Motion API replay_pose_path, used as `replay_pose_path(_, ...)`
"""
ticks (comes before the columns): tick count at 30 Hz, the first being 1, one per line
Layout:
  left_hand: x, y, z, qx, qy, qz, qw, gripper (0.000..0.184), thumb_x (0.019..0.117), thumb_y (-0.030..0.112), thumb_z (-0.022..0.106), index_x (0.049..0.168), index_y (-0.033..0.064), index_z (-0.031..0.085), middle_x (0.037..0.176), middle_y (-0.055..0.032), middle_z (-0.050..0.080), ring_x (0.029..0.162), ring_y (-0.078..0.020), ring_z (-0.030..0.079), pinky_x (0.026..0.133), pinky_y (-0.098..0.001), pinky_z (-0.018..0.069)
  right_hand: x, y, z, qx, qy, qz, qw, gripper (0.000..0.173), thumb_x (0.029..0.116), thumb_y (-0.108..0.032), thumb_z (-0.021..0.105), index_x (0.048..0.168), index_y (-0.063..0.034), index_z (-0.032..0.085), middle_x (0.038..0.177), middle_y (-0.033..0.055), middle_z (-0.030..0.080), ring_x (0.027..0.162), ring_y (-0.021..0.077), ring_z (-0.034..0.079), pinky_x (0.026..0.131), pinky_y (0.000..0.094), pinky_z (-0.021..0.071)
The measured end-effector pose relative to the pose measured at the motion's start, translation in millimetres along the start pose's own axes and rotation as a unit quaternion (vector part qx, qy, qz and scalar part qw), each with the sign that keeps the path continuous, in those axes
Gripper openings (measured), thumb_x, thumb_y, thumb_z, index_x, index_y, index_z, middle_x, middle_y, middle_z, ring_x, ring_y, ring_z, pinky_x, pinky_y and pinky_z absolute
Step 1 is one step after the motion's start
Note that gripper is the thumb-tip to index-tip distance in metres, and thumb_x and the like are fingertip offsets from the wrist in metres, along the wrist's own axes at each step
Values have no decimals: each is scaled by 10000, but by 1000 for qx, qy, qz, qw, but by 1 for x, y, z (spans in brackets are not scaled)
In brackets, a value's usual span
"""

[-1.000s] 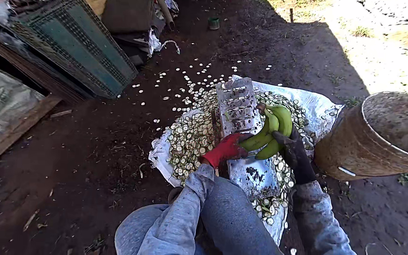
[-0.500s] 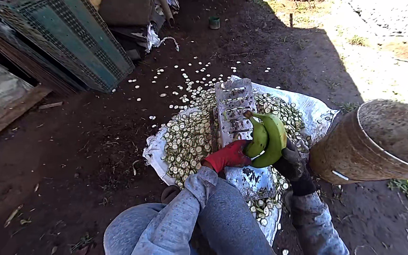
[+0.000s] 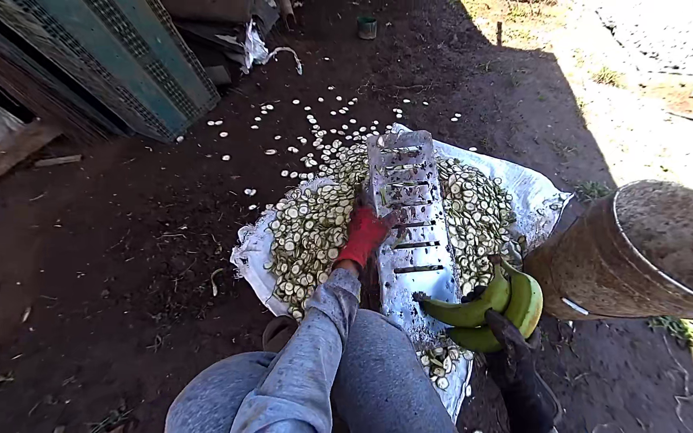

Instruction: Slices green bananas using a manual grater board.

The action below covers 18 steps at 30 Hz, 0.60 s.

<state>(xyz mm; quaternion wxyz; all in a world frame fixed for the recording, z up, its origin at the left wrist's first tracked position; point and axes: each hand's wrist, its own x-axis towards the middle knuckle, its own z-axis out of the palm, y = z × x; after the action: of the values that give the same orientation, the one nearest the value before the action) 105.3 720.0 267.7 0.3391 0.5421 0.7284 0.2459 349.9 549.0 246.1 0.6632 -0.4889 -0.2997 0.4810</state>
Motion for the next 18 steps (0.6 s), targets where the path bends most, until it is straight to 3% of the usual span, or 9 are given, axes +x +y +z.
replay_pose_path(4,13,-26,32,-55,-59,-4,997,743,1067,330,558,1558,-121,230,1538,-353,389,1452,-439,397,1207,-527,304,71,12,62,-6,83,-65,994,638,747,-61,682,1326,17,427,1009,93,690,868,173,720,744,362,634)
replay_pose_path(6,6,-33,30,-129,-56,-11,990,731,1063,310,567,1581,-67,215,1551,-323,390,1439,-424,414,1189,-532,331,114,18,93,-18,66,-82,994,674,821,-110,715,1413,-62,399,1140,85,654,972,167,686,815,379,608)
replay_pose_path(8,-12,-39,17,-177,-77,-37,981,717,1060,404,545,1602,45,241,1550,-256,431,1398,-402,460,1127,-566,383,124,17,110,-59,50,-74,994,717,873,-231,743,1483,-129,379,1235,76,628,1036,164,660,863,380,577)
replay_pose_path(10,-10,-53,19,-181,-100,-30,978,689,1063,456,517,1595,79,294,1532,-231,466,1378,-398,480,1108,-586,399,113,23,97,-32,58,-92,994,683,828,-176,782,1414,-65,451,1160,96,672,992,191,693,843,389,607)
replay_pose_path(12,-6,-67,26,-133,-110,-23,985,620,1090,427,463,1579,68,337,1520,-240,481,1374,-416,490,1102,-598,405,70,26,65,-7,75,-99,992,631,746,-92,768,1299,34,491,1035,117,713,914,204,728,792,377,637)
replay_pose_path(15,-3,-67,45,-142,-70,0,987,617,1098,391,455,1608,98,267,1538,-229,464,1379,-399,490,1113,-587,400,1,24,21,-29,81,-88,992,663,734,-186,821,1259,52,493,1010,76,728,928,161,734,812,336,636)
replay_pose_path(16,2,-68,54,-149,-37,7,988,643,1092,430,455,1615,122,245,1535,-215,473,1369,-385,506,1108,-588,412,-1,25,21,-25,78,-96,992,684,729,-204,846,1257,57,499,1013,83,732,933,170,734,819,343,634)
replay_pose_path(18,6,-68,64,-133,2,12,991,669,1095,459,423,1627,110,215,1533,-232,472,1369,-405,510,1109,-605,409,29,31,51,-33,92,-132,986,669,706,-112,796,1261,60,465,1002,53,719,918,132,728,811,315,634)
